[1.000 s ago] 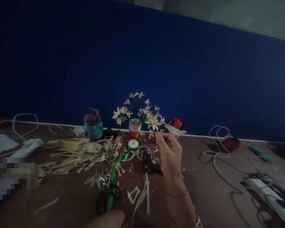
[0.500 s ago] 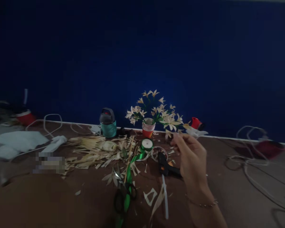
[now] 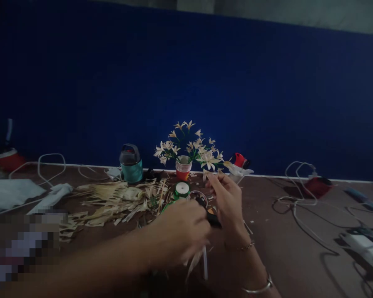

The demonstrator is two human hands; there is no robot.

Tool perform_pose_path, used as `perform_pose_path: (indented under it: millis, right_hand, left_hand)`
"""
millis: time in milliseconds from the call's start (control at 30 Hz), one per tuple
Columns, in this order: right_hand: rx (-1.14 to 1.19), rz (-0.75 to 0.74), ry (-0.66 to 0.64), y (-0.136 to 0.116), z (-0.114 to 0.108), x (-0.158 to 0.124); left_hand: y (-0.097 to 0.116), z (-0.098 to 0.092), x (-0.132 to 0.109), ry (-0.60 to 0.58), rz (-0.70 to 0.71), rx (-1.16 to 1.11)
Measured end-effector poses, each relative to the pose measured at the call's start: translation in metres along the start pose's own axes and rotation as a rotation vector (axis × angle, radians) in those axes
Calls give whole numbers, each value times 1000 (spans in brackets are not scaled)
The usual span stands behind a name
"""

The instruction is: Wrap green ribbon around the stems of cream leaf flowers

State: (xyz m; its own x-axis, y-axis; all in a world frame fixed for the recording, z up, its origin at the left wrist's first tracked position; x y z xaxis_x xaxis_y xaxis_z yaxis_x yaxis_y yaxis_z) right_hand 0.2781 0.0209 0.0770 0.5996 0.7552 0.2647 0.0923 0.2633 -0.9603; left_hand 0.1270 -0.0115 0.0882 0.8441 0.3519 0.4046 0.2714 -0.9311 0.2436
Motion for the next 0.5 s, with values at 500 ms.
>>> perform_pose_path:
  millis: [500]
  right_hand:
    - [64, 51, -29, 10, 12, -5]
  left_hand:
    - [-83, 5, -71, 182, -563, -147]
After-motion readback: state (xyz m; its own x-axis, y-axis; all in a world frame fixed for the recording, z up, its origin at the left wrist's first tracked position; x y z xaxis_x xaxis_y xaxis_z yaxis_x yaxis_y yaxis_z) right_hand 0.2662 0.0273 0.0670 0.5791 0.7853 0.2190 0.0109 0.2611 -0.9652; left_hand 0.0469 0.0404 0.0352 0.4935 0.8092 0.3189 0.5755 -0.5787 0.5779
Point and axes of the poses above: each hand's wrist, its own x-axis towards the middle knuckle, its own z-axis out of the palm, y = z × x, the point moved 3 cm from there along x, towards the middle knuckle, and after that the axes turned 1 degree about x, right-handed, at the moved point
